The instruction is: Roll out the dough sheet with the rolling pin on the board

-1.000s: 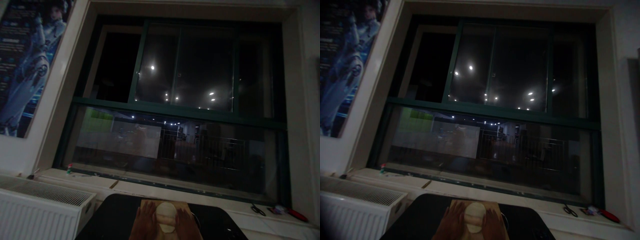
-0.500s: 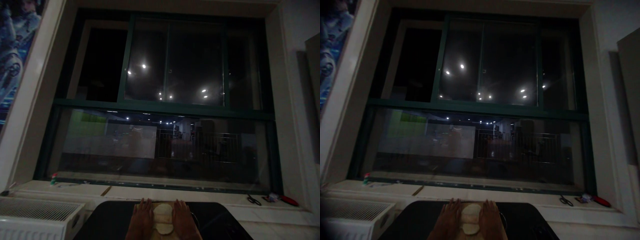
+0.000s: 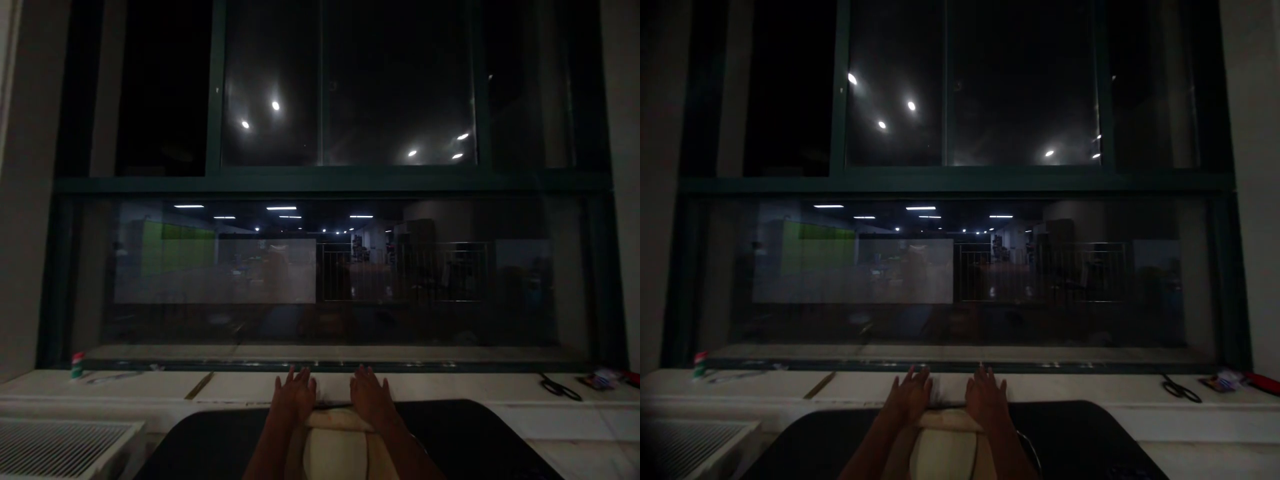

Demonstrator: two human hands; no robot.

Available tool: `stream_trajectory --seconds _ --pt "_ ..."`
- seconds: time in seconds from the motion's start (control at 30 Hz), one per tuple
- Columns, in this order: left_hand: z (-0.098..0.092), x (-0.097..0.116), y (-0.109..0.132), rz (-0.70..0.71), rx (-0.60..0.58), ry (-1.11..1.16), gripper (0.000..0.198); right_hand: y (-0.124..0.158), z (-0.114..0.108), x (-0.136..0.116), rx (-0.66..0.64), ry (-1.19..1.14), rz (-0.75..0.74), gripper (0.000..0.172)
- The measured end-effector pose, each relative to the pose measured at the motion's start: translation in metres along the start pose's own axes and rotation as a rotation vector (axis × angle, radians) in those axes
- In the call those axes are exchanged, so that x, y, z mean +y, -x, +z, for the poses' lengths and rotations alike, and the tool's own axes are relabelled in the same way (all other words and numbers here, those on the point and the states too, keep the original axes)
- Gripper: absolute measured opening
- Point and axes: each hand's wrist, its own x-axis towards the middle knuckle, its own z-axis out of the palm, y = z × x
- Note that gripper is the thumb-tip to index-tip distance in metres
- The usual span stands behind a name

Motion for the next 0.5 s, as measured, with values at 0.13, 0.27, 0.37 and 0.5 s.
stream_trajectory --seconds 0.13,0.27,0.37,0.5 --pt "-0.003 -0.002 -0.011 0.055 -0.006 -0.013 0.063 -0.013 -0.004 0.002 -0.12 0.003 -0.007 0.058" --pt "-0.006 -0.001 -0.009 0.063 -0.017 -0.026 0.061 -0.011 -0.012 -0.001 -0.155 0.004 0.026 0.059" --pt "-0.008 0.001 0.0 0.035 -0.015 -0.028 0.06 -0.001 -0.021 -0.003 -0.183 0.023 0.03 0.055" --pt "-0.011 0.004 0.02 0.012 0.011 -0.027 0.063 0.017 -0.034 -0.006 -0.196 0.059 0.08 0.056"
